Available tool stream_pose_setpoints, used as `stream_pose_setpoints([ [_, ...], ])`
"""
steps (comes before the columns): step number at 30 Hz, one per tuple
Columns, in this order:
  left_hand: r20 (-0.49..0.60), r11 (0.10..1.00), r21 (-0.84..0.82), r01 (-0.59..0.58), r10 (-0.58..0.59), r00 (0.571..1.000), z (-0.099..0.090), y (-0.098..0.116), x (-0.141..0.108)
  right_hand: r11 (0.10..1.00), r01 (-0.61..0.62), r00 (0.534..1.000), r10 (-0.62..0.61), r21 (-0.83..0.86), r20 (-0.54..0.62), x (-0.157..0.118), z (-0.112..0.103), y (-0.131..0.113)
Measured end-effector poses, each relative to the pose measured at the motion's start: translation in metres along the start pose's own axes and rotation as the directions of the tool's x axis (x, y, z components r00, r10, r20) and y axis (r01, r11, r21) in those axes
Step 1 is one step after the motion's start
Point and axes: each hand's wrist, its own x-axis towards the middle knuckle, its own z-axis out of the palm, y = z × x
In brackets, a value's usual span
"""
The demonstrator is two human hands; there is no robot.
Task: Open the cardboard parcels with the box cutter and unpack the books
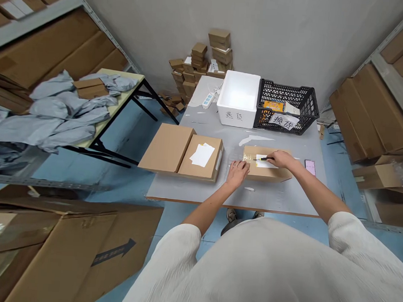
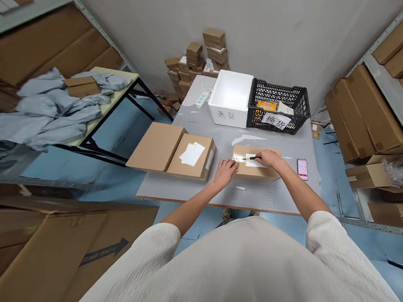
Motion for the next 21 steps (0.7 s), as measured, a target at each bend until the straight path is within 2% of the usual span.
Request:
stream_pose_setpoints([
  [5,-0.009,1.0,-0.006,0.004,-0.004,1.0,-0.001,0.001,-0.001,1.0,-0.021,1.0,0.021,-0.022,0.005,-0.002,0.003,0.013],
  [9,-0.003,1.0,0.006,0.018,-0.018,1.0,0.001,0.0,0.0,0.998,-0.065,0.998,0.065,0.015,0.002,-0.011,0.007,0.037],
  [16,-0.02,1.0,0.019,0.02,-0.019,1.0,0.004,-0.002,-0.002,0.977,-0.215,0.976,0.215,0.006,0.025,-0.065,0.013,0.107],
  [21,-0.008,0.999,0.016,0.033,-0.032,0.999,0.0,0.002,-0.001,0.959,-0.265,0.963,0.268,0.102,-0.021,-0.099,0.024,0.142],
])
